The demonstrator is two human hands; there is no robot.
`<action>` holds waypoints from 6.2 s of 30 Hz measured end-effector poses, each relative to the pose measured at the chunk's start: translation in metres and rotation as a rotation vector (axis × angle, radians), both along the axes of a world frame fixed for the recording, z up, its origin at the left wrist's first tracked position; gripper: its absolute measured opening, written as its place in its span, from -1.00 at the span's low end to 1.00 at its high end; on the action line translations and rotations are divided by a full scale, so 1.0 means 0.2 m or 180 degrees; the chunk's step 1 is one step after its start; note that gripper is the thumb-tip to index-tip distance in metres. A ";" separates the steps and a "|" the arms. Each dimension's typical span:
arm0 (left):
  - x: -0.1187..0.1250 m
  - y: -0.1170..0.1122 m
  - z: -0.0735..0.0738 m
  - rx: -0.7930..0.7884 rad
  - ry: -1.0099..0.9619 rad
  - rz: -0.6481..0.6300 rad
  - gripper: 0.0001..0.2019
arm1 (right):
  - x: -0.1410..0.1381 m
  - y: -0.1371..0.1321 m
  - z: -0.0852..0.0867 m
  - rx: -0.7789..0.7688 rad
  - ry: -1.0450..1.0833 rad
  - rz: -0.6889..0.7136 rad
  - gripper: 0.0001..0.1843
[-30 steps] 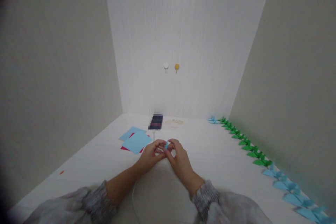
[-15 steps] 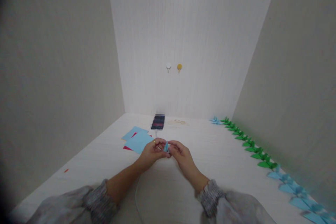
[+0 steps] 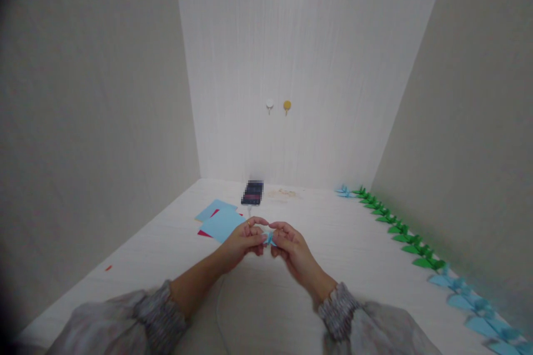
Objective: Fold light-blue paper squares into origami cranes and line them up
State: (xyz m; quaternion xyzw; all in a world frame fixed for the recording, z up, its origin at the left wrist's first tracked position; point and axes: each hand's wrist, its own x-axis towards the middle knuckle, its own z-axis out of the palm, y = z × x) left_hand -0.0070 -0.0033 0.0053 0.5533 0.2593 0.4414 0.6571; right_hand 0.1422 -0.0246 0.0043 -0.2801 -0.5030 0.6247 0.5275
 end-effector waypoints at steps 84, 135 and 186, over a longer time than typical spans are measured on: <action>0.00 0.00 0.00 -0.0354 -0.1294 -0.0218 -0.76 | -0.02 0.01 0.01 -0.0124 0.1417 0.0420 -0.81; 0.00 0.00 -0.01 -0.0638 -0.0890 -0.0484 -0.78 | 0.08 0.00 0.04 0.3173 -0.4273 -0.1521 -0.76; 0.02 0.00 -0.04 -0.0537 0.0049 -0.0120 -0.74 | 0.11 0.00 0.07 0.3912 -0.3610 -0.1477 -0.82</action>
